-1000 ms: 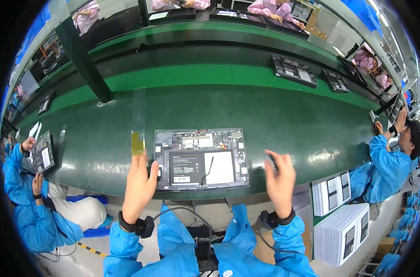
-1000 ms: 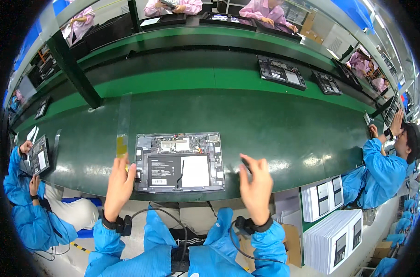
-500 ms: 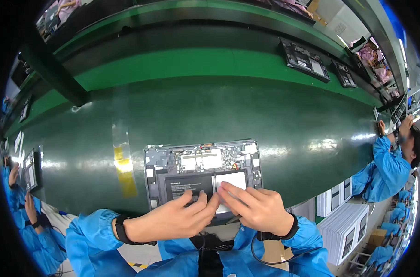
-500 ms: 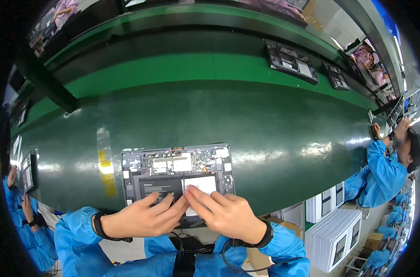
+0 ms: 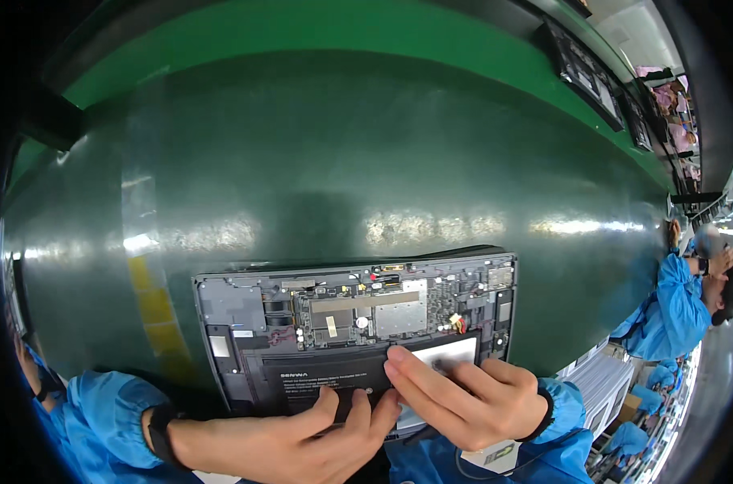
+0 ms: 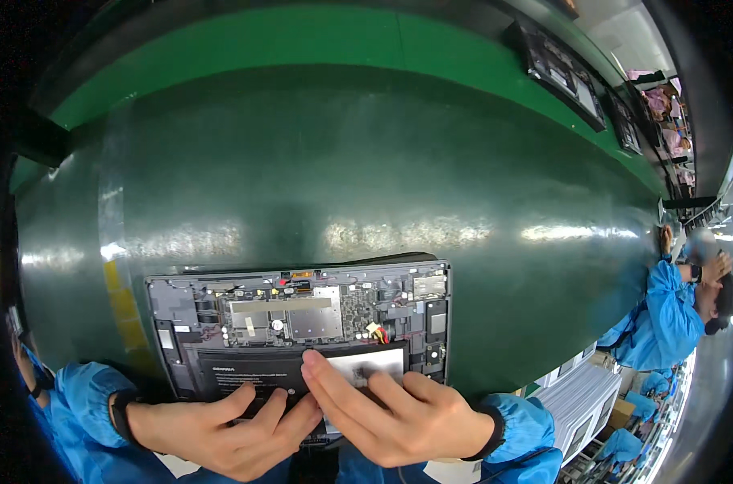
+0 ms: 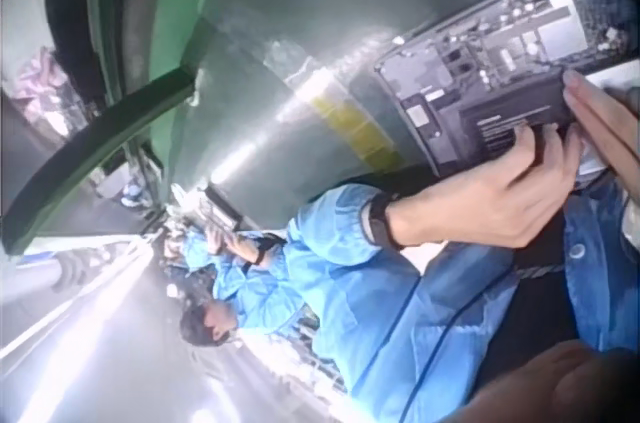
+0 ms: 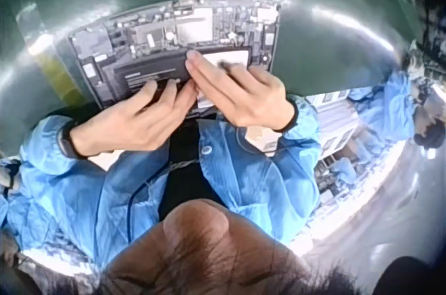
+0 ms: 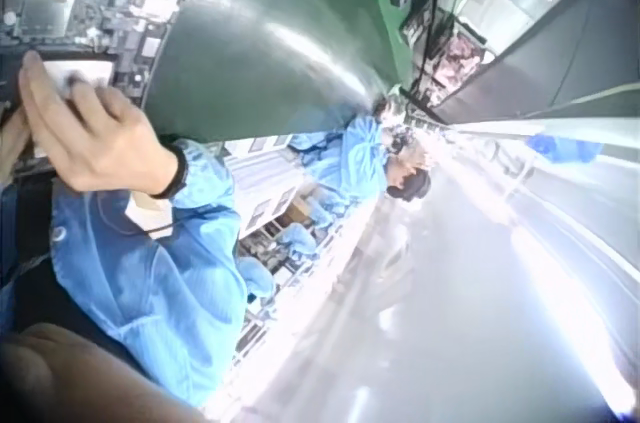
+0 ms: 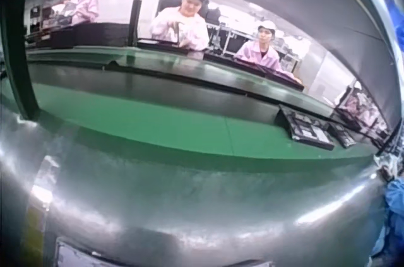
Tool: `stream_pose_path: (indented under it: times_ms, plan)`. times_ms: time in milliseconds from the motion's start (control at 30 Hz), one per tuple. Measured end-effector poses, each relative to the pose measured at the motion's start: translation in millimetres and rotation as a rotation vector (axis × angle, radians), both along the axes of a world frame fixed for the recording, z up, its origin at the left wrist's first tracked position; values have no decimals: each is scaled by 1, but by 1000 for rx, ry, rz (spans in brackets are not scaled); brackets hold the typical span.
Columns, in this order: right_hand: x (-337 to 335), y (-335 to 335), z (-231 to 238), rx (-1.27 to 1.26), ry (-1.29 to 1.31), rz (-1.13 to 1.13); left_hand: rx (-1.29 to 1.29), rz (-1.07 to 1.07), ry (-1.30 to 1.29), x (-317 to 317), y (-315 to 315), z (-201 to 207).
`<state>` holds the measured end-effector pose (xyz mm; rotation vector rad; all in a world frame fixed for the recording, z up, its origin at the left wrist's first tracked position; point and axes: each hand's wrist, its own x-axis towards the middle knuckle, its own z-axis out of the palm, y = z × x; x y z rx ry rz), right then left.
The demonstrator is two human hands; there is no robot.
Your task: Assembling internal components of an electronic device on a factory production line using tweezers.
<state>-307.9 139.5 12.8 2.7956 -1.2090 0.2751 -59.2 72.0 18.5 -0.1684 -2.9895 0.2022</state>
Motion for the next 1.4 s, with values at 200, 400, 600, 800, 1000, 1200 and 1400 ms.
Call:
stream_pose_path:
  times_ms: [200,400,600,800,1000,1200,1400]
  plan:
    - [4,-5,-3,54,-51,-27,144,104,90,3,5,-9]
    - [1,-4,-6,69,-64,-30,156,105,125,3,6,-15]
    - [4,-7,-2,72,-37,-26,154,132,137,4,5,-15]
    - [5,-5,-3,28,-15,-35,154,133,140,3,3,-17]
    - [1,-14,-5,-111,20,67,135,139,133,2,5,-19]
    - [6,-11,1,69,-1,-18,65,117,155,2,-4,-29]
    - [-8,-15,11,180,-16,41,70,121,126,-2,-4,-20]
